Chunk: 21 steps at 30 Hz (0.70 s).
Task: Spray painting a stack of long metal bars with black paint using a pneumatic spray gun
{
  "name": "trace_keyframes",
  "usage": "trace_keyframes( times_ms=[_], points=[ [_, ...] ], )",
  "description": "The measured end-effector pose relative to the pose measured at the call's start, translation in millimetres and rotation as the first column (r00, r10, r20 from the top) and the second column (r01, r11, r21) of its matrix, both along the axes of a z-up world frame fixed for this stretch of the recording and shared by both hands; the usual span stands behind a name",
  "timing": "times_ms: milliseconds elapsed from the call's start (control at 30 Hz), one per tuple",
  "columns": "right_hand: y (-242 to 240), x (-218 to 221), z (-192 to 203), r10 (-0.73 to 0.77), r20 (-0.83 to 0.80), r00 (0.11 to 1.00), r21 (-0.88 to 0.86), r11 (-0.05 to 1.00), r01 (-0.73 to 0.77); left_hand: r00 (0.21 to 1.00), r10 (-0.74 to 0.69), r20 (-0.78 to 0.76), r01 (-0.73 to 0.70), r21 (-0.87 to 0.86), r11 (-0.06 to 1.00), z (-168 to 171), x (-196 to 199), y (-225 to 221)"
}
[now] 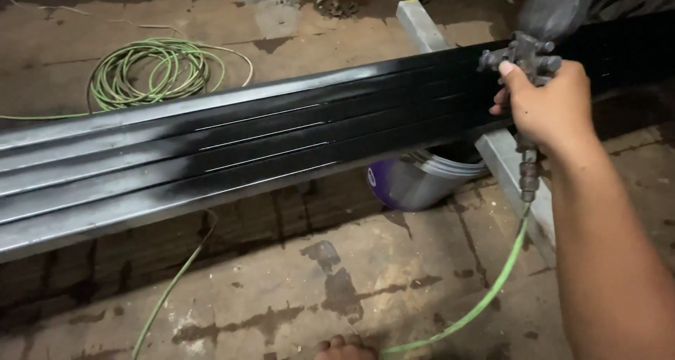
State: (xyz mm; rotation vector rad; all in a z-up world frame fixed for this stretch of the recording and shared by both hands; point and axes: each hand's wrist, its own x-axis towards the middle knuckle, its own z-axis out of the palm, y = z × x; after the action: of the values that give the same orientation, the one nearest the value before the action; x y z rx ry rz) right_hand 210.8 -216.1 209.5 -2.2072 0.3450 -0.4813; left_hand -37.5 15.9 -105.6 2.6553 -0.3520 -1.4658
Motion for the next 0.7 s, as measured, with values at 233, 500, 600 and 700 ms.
trace_keyframes(
  times_ms=[233, 500, 600, 700],
  points=[
    [13.1, -11.3, 7.8, 0.043, -0.044, 0.998, 0.034, 0.999, -0.041, 0.947, -0.105, 0.303, 0.151, -0.133, 0.98, 8.6, 5.9, -1.1],
    [46.4, -26.1, 18.6, 0.164, -0.049, 0.985, -0.012, 0.986, -0.165, 0.958, -0.211, -0.195, 0.208, -0.035, 0.977, 111.3, 37.1, 3.2],
    [63.4, -31.7, 25.1, 0.191, -0.093, 0.977, -0.019, 0.981, -0.193, 0.961, -0.136, -0.242, 0.144, 0.018, 0.989, 124.9, 37.5, 2.7],
    [74.5, -31.2, 22.4, 0.228, -0.106, 0.968, -0.015, 0.973, -0.231, 0.953, -0.181, -0.242, 0.186, -0.001, 0.983, 130.3, 37.9, 5.6]
  ],
)
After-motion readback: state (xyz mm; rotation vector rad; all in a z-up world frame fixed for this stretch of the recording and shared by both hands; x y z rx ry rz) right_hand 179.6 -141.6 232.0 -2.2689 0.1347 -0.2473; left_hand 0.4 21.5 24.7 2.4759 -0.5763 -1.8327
